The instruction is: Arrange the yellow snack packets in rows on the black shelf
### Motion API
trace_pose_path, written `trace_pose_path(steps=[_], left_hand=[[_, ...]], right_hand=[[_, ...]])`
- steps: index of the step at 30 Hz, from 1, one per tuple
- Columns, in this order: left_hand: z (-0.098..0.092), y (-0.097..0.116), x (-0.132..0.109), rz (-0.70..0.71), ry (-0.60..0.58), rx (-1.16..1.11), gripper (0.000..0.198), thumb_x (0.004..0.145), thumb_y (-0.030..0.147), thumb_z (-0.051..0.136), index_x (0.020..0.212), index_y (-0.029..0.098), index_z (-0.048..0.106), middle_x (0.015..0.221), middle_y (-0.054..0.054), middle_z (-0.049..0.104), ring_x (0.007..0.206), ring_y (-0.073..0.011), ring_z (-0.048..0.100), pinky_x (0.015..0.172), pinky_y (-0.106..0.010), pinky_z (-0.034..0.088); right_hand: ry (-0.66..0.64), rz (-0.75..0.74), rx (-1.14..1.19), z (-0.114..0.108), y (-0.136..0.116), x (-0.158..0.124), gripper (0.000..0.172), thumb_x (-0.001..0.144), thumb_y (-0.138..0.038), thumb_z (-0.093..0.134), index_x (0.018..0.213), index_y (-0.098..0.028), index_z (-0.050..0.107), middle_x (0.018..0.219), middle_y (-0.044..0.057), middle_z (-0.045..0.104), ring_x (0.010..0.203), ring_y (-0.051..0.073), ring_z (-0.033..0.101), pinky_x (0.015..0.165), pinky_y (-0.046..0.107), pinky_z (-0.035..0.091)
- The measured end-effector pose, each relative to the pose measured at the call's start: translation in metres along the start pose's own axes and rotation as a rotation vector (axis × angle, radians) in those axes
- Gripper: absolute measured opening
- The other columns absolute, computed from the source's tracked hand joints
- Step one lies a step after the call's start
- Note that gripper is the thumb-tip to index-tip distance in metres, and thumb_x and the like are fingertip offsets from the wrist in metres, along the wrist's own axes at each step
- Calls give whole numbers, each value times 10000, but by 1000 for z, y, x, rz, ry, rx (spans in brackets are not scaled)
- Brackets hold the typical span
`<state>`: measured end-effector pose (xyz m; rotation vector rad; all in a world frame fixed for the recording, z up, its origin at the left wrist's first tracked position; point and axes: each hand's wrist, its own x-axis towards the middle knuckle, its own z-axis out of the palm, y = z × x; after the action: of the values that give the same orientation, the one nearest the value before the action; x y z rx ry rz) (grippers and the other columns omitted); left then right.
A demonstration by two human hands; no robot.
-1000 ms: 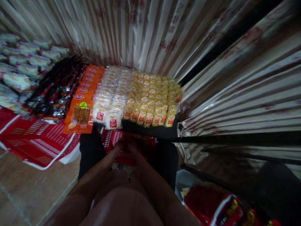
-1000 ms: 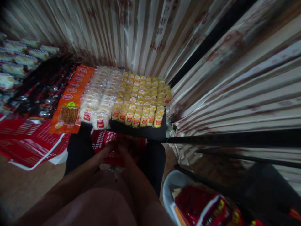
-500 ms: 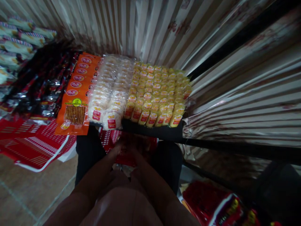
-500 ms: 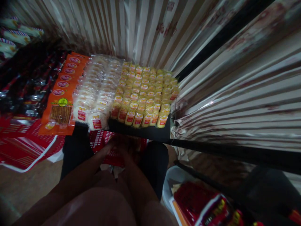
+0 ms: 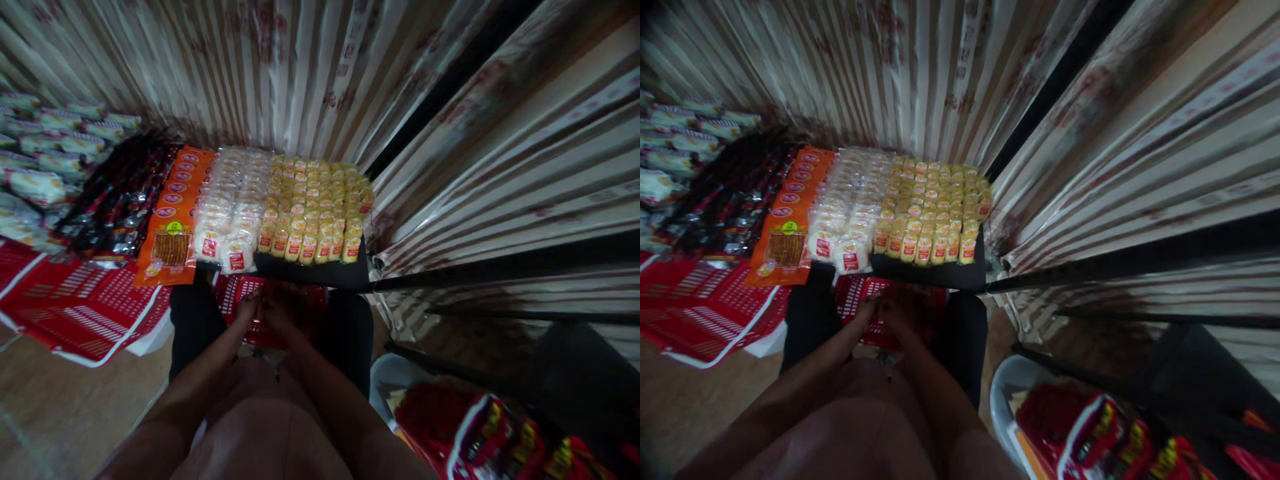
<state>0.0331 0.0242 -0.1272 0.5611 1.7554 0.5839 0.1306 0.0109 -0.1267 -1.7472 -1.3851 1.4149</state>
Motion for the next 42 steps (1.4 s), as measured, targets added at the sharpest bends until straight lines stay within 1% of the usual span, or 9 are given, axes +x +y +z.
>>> trace_pose_path(steps=[3, 8, 13, 16, 23, 28, 31, 37, 42], left_hand=[[-7, 6, -12, 18, 7, -77, 146, 759, 279, 509, 680, 160, 542, 565, 14, 569, 526, -118, 545, 530, -222, 421], [-15, 22, -33, 41, -102, -136, 155, 719, 300, 559, 687, 149, 572, 548, 18, 571, 476, -102, 515, 486, -212, 405], [-18, 35, -50, 44, -213, -146, 257, 708, 399, 581, 728, 142, 586, 557, 1, 585, 462, -103, 525, 450, -200, 391], [-23, 41, -61, 51, -290, -125, 249, 724, 389, 562, 753, 143, 586, 561, -5, 589, 442, -93, 518, 424, -182, 359], [-43, 66, -83, 165, -489, 246, 166, 709, 325, 595, 693, 160, 584, 535, 9, 583, 396, -90, 479, 404, -190, 298], [-48, 100, -100, 345, -561, 439, 181, 697, 324, 586, 622, 159, 598, 485, 19, 554, 408, -107, 471, 420, -212, 304], [-46, 122, -111, 505, -541, 453, 201, 660, 355, 628, 672, 155, 616, 527, 18, 574, 484, -123, 508, 473, -214, 352], [-26, 153, -124, 862, -322, 484, 214, 663, 320, 632, 819, 173, 617, 736, -14, 640, 695, -161, 564, 636, -231, 412], [-6, 178, -140, 982, -147, 531, 213, 699, 296, 619, 868, 168, 595, 781, -26, 622, 704, -159, 550, 652, -239, 391]], right_hand=[[-6, -13, 8, -6, -5, -8, 226, 777, -134, 507, 907, -184, 686, 848, 32, 707, 780, 165, 643, 736, 293, 514], [-13, -73, -6, -18, -16, -19, 332, 764, -94, 464, 1020, -169, 660, 989, 54, 694, 884, 170, 638, 834, 312, 483], [100, -269, -249, -30, -37, -33, 382, 731, -39, 464, 1038, -168, 651, 1056, 76, 642, 991, 179, 575, 923, 325, 426], [82, -357, -389, -40, -50, -45, 365, 739, -59, 505, 1061, -159, 644, 1043, 97, 610, 971, 186, 556, 896, 310, 432], [-22, -460, -551, -64, -67, -62, 350, 734, -255, 660, 1078, -193, 636, 1142, 100, 582, 1015, 220, 553, 899, 328, 436], [-57, -574, -512, -82, -71, -65, 492, 749, -239, 645, 1224, -162, 543, 1192, 119, 598, 1126, 233, 526, 973, 345, 399], [11, -607, -491, -95, -79, -67, 476, 782, -254, 604, 1244, -179, 522, 1185, 104, 599, 1104, 218, 542, 950, 327, 420], [206, -539, -440, -124, -107, -75, 477, 811, -309, 552, 1268, -178, 499, 1195, 105, 584, 1047, 222, 574, 909, 319, 450], [344, -542, -397, -148, -128, -75, 444, 824, -298, 518, 1260, -210, 512, 1160, 85, 592, 820, 174, 616, 819, 297, 482]])
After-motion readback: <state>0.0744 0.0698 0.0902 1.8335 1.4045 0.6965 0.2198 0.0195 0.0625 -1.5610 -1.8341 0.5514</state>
